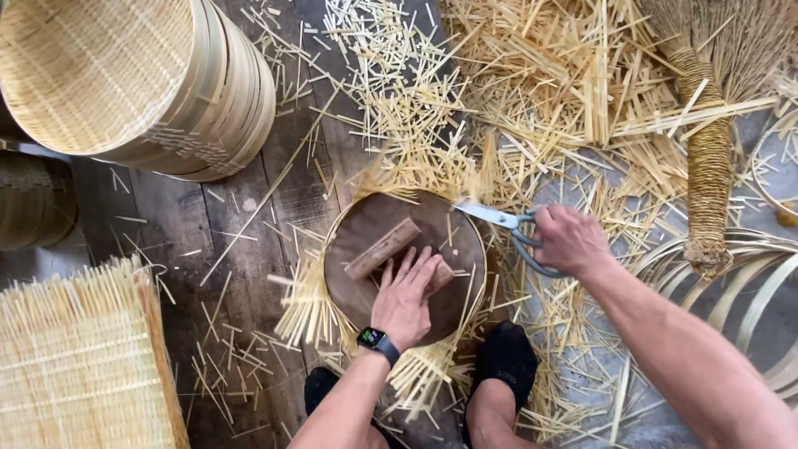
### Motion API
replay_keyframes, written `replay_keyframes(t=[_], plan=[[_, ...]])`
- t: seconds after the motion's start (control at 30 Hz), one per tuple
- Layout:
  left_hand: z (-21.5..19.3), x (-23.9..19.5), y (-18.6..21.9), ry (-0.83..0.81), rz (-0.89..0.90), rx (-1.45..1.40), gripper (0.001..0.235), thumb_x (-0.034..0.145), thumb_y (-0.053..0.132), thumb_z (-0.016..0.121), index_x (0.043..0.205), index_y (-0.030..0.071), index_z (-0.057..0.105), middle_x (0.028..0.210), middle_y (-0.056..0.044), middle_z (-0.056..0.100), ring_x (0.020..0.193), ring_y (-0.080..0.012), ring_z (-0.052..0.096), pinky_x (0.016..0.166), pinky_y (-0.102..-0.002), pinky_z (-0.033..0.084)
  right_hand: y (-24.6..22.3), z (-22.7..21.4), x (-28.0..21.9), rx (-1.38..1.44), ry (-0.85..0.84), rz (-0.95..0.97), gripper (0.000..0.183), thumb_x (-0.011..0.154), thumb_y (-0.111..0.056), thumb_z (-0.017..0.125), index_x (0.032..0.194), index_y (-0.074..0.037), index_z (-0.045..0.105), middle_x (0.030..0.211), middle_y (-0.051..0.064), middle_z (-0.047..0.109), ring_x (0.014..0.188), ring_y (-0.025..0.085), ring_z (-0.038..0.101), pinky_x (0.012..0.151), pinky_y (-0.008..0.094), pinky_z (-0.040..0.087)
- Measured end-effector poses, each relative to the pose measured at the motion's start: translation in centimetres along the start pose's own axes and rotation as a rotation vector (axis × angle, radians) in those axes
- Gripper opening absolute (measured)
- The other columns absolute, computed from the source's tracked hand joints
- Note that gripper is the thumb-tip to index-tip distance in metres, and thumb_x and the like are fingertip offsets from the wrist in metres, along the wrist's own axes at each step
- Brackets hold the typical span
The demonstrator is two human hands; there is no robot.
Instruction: The person sits on the floor assembling a woven bamboo steamer tray. They lay a square woven bamboo mat over a round wooden mold, trim the protruding bamboo strips with scissors, press a bent bamboo rim ring around the mat edge, and fit the rimmed mat onto a round bamboo base, repeating the fitting and trimming steps.
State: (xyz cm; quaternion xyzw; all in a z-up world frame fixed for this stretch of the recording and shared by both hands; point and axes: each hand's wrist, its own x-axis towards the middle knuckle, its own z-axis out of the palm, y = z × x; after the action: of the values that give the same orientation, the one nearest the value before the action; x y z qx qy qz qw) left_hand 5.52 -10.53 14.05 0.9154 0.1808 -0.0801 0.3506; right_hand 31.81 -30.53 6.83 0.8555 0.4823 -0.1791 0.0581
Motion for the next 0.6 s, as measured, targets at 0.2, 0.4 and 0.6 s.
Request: replay_keyframes(t=[0.2, 0.4, 0.6], plan=[[-0.6, 0.2, -0.2, -0.030, 0.017, -0.078, 0.082, 0.073, -0.003, 0.064, 0.150, 0.016, 0.041, 0.160, -0.009, 0.042, 0.152, -0.0319, 0.029, 0.124, -0.054, 0.020, -5.4, -3.9, 1.9, -0.151, 0.172, 0.032, 0.060, 0.087, -0.059, 0.058, 0.102, -0.001, 0.064, 0.087, 0.014, 0.067, 0.071, 0.023, 0.066, 0.059, 0.036, 0.059], [-0.6, 0.3, -2.2, -0.151, 0.043, 0.013, 0.087, 0.063, -0.010, 0.059, 0.145, 0.019, 0.050, 0.160, -0.002, 0.044, 0.152, -0.0276, 0.030, 0.125, -0.054, 0.017, -1.7, -2.6, 1.2, -0.045, -0.033, 0.059, 0.037, 0.098, -0.039, 0.055, 0.110, -0.005, 0.064, 0.094, 0.011, 0.068, 0.076, 0.020, 0.068, 0.061, 0.033, 0.057], [-0.6, 1.1, -2.9, -0.246, 0.027, -0.036, 0.092, 0.057, -0.009, 0.061, 0.143, 0.022, 0.052, 0.158, -0.002, 0.042, 0.150, -0.0265, 0.027, 0.123, -0.054, 0.013, -4.8, -4.5, 3.6, -0.076, 0.170, -0.036, 0.057, 0.085, -0.054, 0.063, 0.109, -0.002, 0.065, 0.094, 0.015, 0.067, 0.073, 0.024, 0.067, 0.061, 0.036, 0.059]])
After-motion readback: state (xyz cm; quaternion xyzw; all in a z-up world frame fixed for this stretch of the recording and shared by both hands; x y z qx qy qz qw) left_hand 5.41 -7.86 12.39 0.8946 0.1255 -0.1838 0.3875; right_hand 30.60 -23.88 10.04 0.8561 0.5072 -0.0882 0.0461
